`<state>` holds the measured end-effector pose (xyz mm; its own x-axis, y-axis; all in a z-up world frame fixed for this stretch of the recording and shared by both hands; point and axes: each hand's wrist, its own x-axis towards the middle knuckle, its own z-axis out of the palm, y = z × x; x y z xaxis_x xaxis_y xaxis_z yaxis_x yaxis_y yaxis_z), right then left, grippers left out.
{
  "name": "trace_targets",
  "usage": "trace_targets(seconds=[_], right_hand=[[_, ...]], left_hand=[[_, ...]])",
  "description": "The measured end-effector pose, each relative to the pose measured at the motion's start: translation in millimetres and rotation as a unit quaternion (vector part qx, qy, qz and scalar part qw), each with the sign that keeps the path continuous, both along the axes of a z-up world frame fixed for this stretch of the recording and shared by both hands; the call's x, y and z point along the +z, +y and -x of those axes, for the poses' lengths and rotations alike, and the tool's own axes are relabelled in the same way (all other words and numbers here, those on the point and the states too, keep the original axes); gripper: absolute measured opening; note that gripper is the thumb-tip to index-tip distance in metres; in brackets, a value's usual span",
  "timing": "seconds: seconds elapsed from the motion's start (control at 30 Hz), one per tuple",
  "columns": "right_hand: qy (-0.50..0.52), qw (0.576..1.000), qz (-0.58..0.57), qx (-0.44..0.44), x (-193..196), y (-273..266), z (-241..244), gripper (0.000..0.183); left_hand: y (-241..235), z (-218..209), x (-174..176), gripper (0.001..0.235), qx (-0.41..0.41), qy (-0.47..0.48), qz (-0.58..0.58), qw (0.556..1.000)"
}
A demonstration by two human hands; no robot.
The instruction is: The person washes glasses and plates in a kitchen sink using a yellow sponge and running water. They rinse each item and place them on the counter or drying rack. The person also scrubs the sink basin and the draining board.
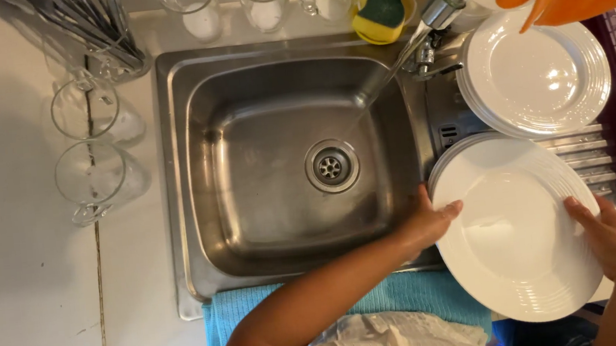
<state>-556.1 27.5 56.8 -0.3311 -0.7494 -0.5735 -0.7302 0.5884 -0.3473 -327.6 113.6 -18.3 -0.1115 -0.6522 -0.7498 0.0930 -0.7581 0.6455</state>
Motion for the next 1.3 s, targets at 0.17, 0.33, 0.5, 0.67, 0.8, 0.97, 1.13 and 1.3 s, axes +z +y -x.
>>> trace_targets(seconds=[0.17,0.33,0.5,0.67,0.8,0.97,1.13,1.3], right_hand=[[-0.048,0.998,0.029,-0.032,-30.1,2.7,30.3,0.065],[-0.064,0.997,0.027,-0.023,-30.5,10.9,22.1,0.059],[-0.090,0.995,0.030,-0.037,-38.9,16.0,10.0,0.057],[-0.143,0.988,0.058,-0.014,-67.4,17.2,7.3,0.056],[-0.120,0.993,0.023,-0.010,-19.1,35.2,-57.9,0.058],[-0.167,0.985,0.051,-0.013,-23.9,41.5,-78.7,0.063],[-0.188,0.981,0.045,0.031,-22.8,47.5,-118.6,0.067],[-0.232,0.956,0.151,0.093,-60.5,54.0,-143.2,0.065]], left_hand=[[-6.5,22.4,-37.4,0.083,0.018,-0.077,0.079,0.994],[-0.2,-0.5,-7.9,0.070,0.018,-0.064,0.080,0.995],[8.6,-25.2,10.3,0.069,0.025,-0.084,0.072,0.994],[20.7,-49.2,0.5,0.066,0.028,-0.142,0.068,0.987],[35.0,-74.7,9.9,0.057,0.023,-0.159,0.063,0.985],[55.5,-111.0,69.7,0.049,0.083,-0.158,0.036,0.983],[69.2,-139.4,42.0,0.065,0.098,-0.219,0.024,0.970],[94.5,-171.8,-14.5,0.077,0.160,-0.327,0.107,0.925]])
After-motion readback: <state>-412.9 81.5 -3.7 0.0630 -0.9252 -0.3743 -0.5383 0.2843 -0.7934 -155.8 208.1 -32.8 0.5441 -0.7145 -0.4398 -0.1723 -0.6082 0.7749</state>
